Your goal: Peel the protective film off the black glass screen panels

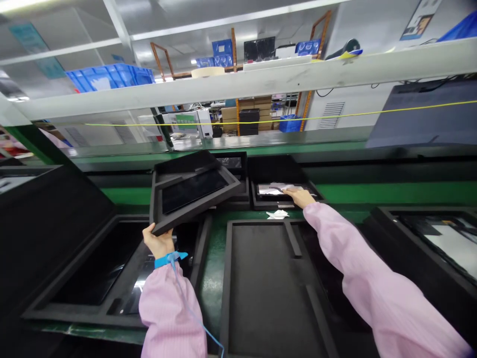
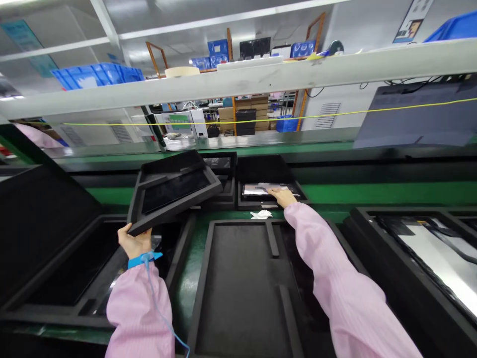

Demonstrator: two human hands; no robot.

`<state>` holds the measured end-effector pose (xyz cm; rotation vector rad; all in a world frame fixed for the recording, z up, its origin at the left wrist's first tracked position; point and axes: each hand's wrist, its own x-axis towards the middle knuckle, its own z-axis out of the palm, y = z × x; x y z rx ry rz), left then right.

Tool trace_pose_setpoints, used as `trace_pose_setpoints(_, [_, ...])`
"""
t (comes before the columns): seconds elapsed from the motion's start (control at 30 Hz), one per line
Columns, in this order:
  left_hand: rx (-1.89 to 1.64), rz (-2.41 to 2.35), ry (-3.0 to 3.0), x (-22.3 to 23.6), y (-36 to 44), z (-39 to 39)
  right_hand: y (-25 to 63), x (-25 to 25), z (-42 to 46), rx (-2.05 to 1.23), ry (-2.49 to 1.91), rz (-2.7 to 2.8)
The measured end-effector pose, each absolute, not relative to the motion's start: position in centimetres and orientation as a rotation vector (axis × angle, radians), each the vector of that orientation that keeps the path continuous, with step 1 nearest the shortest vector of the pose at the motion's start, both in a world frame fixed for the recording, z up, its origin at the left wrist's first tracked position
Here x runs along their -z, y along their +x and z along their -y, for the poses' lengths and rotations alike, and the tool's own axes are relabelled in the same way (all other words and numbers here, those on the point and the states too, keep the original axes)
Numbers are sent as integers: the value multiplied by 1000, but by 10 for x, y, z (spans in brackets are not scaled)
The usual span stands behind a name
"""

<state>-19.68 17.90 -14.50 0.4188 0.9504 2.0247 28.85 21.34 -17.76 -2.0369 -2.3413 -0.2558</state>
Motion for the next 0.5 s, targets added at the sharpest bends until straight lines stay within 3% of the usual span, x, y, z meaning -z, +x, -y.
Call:
trace_pose_setpoints(0.27, [-2004,-901,334,144,-189,-176,314,174,-228,-83,-2141,2351])
trace_pose_setpoints(0.5, [-2026,-845,333,140,-187,-173,291,181,-259,-93,-2059,2431])
